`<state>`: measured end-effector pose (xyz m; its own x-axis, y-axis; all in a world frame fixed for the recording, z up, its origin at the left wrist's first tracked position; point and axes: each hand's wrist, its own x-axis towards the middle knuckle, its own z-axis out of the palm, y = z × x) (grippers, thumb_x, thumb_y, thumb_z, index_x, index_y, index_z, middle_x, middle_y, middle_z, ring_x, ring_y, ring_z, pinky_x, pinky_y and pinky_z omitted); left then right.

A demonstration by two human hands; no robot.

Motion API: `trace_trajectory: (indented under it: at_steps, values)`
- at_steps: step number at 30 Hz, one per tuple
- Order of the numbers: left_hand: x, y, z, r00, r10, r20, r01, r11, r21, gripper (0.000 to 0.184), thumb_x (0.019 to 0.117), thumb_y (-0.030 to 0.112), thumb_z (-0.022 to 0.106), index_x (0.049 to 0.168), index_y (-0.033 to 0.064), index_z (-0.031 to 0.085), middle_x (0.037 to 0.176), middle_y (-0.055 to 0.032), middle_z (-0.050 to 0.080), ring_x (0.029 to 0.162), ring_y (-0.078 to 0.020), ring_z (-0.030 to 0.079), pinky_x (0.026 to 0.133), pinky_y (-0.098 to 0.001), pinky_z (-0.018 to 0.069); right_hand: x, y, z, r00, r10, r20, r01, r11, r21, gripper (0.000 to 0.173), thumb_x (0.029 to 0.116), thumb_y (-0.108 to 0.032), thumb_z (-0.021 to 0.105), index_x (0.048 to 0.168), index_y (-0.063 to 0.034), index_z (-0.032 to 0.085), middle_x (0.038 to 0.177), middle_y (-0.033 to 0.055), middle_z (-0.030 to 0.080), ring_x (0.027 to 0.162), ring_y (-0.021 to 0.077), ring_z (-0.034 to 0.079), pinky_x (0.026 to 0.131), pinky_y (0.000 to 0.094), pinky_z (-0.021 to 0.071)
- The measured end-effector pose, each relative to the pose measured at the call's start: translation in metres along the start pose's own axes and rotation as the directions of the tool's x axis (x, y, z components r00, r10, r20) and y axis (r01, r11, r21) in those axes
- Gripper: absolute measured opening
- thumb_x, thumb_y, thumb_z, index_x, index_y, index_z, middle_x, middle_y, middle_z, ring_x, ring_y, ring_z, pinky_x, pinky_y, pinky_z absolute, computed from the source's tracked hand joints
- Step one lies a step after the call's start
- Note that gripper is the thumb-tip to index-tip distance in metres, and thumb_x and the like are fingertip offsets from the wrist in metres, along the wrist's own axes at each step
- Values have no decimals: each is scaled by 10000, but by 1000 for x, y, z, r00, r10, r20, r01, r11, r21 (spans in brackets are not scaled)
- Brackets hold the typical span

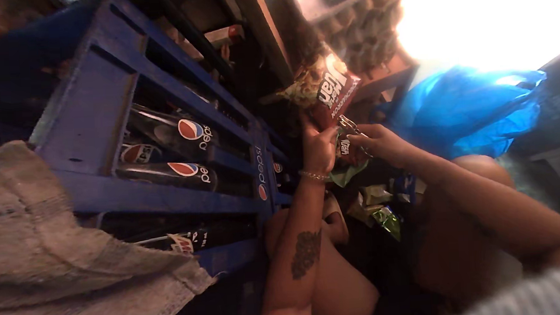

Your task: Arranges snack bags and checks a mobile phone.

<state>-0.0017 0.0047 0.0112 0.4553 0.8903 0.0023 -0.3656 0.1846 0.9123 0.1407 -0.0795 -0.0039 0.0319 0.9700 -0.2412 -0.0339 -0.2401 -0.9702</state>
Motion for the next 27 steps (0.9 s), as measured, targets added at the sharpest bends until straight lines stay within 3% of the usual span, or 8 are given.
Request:
trace_trajectory:
  at_steps: [6, 12, 15, 27]
  values:
    - [-4, 5, 3, 999, -53, 7, 54, 998, -36, 846, 884, -172, 458, 1590, 195, 171, 1445, -113, 471, 1203, -200, 588, 976, -389, 538, -2, -3, 0, 999, -44, -9, 43, 994, -102, 216, 1076, -216, 541, 1145, -31, 630, 804, 26, 669, 641, 71, 606, 592, 223, 510]
    - [-3, 6, 4, 997, -73, -8, 71, 987, -144, 743, 921, -101, 420, 1581, 169, 210, 1401, -126, 498, 1167, -226, 608, 962, -415, 548, -3, -6, -1, 998, -62, 8, 62, 979, -195, 189, 1062, -171, 563, 1120, -5, 631, 754, 31, 641, 601, 72, 586, 582, 234, 511]
    - [-1, 5, 4, 996, -89, -20, 85, 981, -172, 661, 938, -47, 409, 1549, 165, 274, 1315, -113, 536, 1103, -209, 614, 916, -393, 549, -2, -5, -2, 997, -75, 15, 76, 974, -214, 175, 1055, -165, 576, 1106, -7, 632, 721, 29, 618, 564, 69, 558, 553, 228, 492]
    - [-1, 6, 3, 997, -79, -14, 75, 980, -186, 641, 973, -41, 404, 1559, 179, 262, 1345, -119, 529, 1150, -235, 610, 955, -430, 543, 0, -6, -1, 996, -86, 16, 87, 952, -294, 169, 1049, -169, 590, 1059, -7, 639, 683, 26, 592, 526, 71, 542, 523, 232, 488]
